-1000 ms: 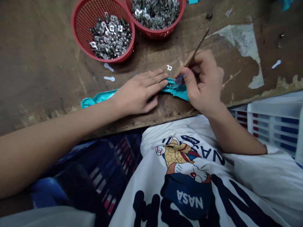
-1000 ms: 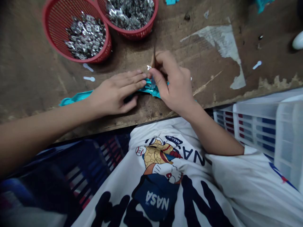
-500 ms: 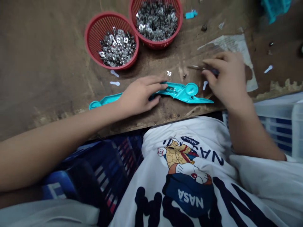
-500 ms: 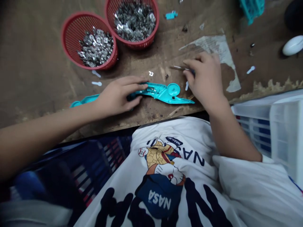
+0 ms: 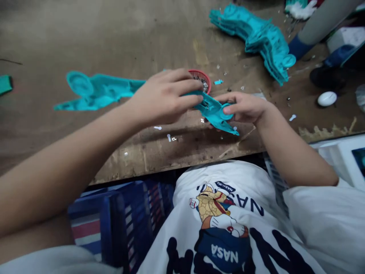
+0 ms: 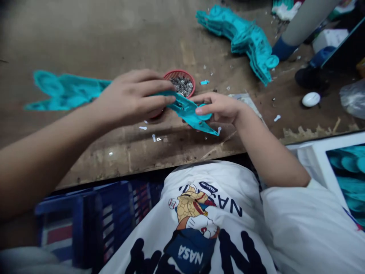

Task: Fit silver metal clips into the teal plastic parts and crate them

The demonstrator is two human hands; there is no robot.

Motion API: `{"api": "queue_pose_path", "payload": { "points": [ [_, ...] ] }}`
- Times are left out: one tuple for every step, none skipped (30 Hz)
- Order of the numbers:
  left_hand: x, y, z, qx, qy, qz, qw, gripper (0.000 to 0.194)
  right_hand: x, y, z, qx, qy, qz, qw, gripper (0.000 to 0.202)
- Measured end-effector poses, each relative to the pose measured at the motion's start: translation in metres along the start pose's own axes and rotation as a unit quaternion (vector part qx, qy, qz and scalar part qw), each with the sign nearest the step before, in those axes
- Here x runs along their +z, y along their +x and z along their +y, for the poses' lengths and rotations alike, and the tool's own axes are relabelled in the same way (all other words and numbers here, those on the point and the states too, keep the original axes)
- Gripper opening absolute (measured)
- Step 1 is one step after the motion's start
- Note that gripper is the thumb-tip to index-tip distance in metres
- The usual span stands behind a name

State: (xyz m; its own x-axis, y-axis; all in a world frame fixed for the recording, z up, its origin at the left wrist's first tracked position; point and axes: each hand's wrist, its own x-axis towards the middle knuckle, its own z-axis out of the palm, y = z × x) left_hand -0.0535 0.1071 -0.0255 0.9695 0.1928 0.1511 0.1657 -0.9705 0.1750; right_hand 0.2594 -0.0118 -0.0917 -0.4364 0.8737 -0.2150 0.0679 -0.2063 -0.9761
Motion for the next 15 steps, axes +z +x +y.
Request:
{"api": "queue_pose_path", "payload": {
  "points": [
    [-0.007, 0.002, -0.015, -0.013, 0.019, -0.002, 1.0, 0.043, 0.001, 0.013, -0.003, -0.011, 0.027, 0.011, 0.999, 0.085],
    [-0.011, 0.0, -0.03, -0.029, 0.035, 0.001, 0.999, 0.044, 0.006, 0.028, -0.006, -0.022, 0.035, 0.023, 0.999, 0.086],
    [-0.013, -0.006, -0.045, -0.048, 0.05, 0.009, 0.998, 0.044, 0.015, 0.044, -0.009, -0.036, 0.023, 0.037, 0.998, 0.085],
    [-0.013, -0.016, -0.059, -0.066, 0.064, 0.022, 0.995, 0.041, 0.026, 0.06, -0.012, -0.055, -0.01, 0.052, 0.997, 0.083],
    [-0.012, -0.03, -0.07, -0.085, 0.08, 0.029, 0.993, 0.038, 0.039, 0.075, -0.014, -0.077, -0.067, 0.068, 0.992, 0.08],
    [-0.01, -0.045, -0.079, -0.105, 0.099, 0.027, 0.989, 0.036, 0.052, 0.088, -0.016, -0.1, -0.147, 0.088, 0.98, 0.074],
    [-0.009, -0.062, -0.086, -0.123, 0.123, 0.015, 0.985, 0.037, 0.066, 0.099, -0.017, -0.115, -0.245, 0.106, 0.957, 0.065],
    [-0.007, -0.079, -0.089, -0.137, 0.15, 0.002, 0.979, 0.04, 0.077, 0.108, -0.018, -0.123, -0.345, 0.117, 0.923, 0.058],
    [-0.006, -0.094, -0.091, -0.148, 0.179, -0.009, 0.973, 0.043, 0.087, 0.114, -0.018, -0.125, -0.432, 0.123, 0.884, 0.056],
    [-0.006, -0.108, -0.09, -0.155, 0.206, -0.008, 0.966, 0.045, 0.094, 0.119, -0.018, -0.121, -0.498, 0.128, 0.849, 0.058],
    [-0.006, -0.118, -0.089, -0.161, 0.228, 0.006, 0.96, 0.043, 0.098, 0.121, -0.018, -0.115, -0.542, 0.13, 0.822, 0.062],
    [-0.005, -0.126, -0.087, -0.167, 0.243, 0.031, 0.955, 0.039, 0.099, 0.123, -0.019, -0.108, -0.568, 0.128, 0.806, 0.064],
    [-0.005, -0.131, -0.084, -0.176, 0.248, 0.062, 0.95, 0.034, 0.099, 0.124, -0.02, -0.1, -0.58, 0.126, 0.799, 0.064],
    [-0.005, -0.133, -0.08, -0.189, 0.246, 0.096, 0.946, 0.029, 0.098, 0.126, -0.022, -0.091, -0.584, 0.128, 0.796, 0.063],
    [-0.004, -0.134, -0.075, -0.204, 0.236, 0.124, 0.942, 0.025, 0.096, 0.127, -0.025, -0.083, -0.584, 0.133, 0.797, 0.062]
  ]
}}
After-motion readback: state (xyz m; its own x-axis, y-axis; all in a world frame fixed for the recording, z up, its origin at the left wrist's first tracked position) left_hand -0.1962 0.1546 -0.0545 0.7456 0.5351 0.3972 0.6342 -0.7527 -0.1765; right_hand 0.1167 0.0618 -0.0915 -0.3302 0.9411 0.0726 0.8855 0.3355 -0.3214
